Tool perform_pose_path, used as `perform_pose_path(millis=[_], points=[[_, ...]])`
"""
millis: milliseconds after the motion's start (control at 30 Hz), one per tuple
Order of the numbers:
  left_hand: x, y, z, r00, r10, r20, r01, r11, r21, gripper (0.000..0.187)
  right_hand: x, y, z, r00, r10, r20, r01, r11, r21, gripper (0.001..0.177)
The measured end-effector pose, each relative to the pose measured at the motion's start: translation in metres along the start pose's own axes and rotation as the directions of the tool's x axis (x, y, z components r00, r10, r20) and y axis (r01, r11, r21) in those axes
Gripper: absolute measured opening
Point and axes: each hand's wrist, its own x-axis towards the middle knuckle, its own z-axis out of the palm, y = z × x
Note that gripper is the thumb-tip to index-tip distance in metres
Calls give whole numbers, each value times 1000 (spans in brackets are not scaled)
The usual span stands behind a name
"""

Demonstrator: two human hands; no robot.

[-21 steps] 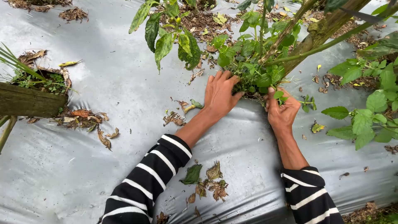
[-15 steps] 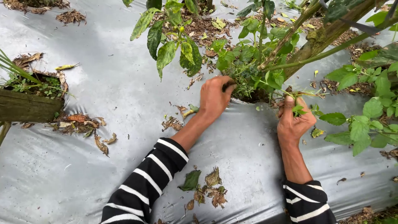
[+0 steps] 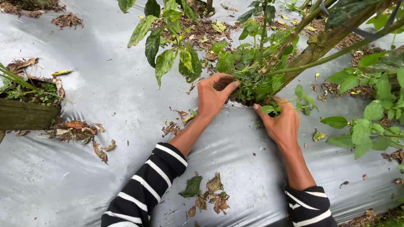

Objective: The person removes weeds from around plants in a garden bed covered with plastic mulch. They pull weeds by hand near the base of the plants and use a sickle to cut and clear larger weeds from the soil between the rows.

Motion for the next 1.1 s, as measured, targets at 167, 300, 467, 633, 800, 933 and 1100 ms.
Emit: perform_pose_path(millis=[167,300,467,633,800,933,1100], points=[[-1,16,-7,994,-33,101,35,999,-14,42,19,-4,19,985,-51,162,46,998,32,38],[-1,3,-1,983,0,186,11,998,-57,40,27,-60,20,953,161,255,-168,986,7,52],[-7,5,3,932,183,311,-197,980,15,32,24,-12,74,962,270,51,-266,961,-70,39],[0,3,-3,915,355,193,-375,923,80,37,23,19,74,957,284,55,-283,959,-19,28],[8,1,-12,996,94,-7,-80,882,465,31,5,23,55,957,159,-241,-73,942,328,15],[22,-6,2,974,-81,213,-107,664,740,60,-3,43,52,906,272,-323,-82,864,497,26],[98,-128,25,861,-162,482,-269,658,703,77,-8,13,30,881,400,-252,-162,756,634,49]])
